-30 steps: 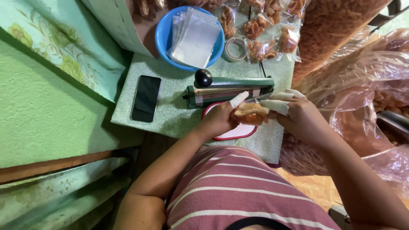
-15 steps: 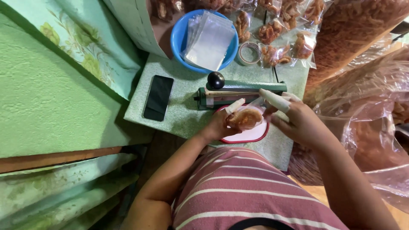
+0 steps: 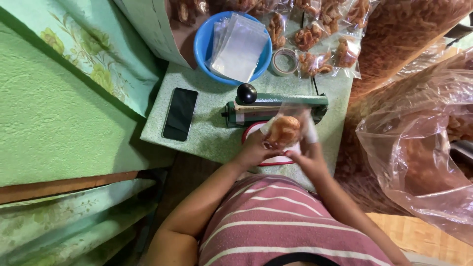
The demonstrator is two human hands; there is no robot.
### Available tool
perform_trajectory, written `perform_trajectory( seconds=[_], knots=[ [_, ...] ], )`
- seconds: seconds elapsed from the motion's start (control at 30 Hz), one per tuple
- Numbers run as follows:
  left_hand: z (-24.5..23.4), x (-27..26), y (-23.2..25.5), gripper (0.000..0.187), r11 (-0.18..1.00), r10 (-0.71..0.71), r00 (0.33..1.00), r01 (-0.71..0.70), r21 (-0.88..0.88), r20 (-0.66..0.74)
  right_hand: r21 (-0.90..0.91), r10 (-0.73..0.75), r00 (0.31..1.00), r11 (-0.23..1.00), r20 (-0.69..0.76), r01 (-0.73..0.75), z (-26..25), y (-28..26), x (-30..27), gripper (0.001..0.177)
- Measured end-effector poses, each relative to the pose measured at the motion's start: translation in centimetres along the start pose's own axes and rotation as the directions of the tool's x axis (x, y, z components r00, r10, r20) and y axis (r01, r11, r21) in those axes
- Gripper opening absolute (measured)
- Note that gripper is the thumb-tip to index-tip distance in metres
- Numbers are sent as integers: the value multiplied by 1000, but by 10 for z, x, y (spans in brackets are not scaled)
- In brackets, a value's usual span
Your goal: Scooping snacks from a large bulk bag into smaller plastic bags, weighing them, and sealing them with a heat sealer.
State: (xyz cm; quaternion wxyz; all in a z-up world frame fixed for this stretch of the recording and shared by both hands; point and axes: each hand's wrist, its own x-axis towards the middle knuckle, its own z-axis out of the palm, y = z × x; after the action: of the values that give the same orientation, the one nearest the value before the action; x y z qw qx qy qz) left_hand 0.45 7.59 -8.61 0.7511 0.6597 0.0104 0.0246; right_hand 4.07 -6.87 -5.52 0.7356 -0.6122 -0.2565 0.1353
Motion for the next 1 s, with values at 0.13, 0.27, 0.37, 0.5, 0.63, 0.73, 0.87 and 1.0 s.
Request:
perform_trajectory(
  seconds=[0.13,0.27,0.37,0.5,0.63,0.73,0.87,1.0],
  knots=[
    [5,4,48,55,987,153,988,-152,58,-16,8,-24,999,1000,-31,24,16,-8,-5,94],
    [0,16,45,63,889,383,920,-391,236,84,-109,-183,983,978,-22,179,5,-23,9,85],
    [-12,18,11,73,865,396,912,-408,292,103,-116,-130,990,985,-45,124,0,7,1,78],
    [-18,12,13,86,933,336,942,-331,143,-12,58,-30,994,998,-102,36,-12,27,-3,73],
    [-10,10,15,76,941,325,930,-336,-42,-173,41,-34,990,998,-140,40,-10,16,2,58],
    [-6,11,21,54,943,279,927,-314,-110,-249,-88,-93,980,993,-178,78,-5,8,12,51],
    [8,14,32,31,933,359,880,-347,95,-310,-300,-215,958,942,-192,151,7,-10,22,38],
    [17,16,56,13,897,441,829,-397,195,-343,-474,-265,947,867,-180,152,14,-33,26,22]
  ],
)
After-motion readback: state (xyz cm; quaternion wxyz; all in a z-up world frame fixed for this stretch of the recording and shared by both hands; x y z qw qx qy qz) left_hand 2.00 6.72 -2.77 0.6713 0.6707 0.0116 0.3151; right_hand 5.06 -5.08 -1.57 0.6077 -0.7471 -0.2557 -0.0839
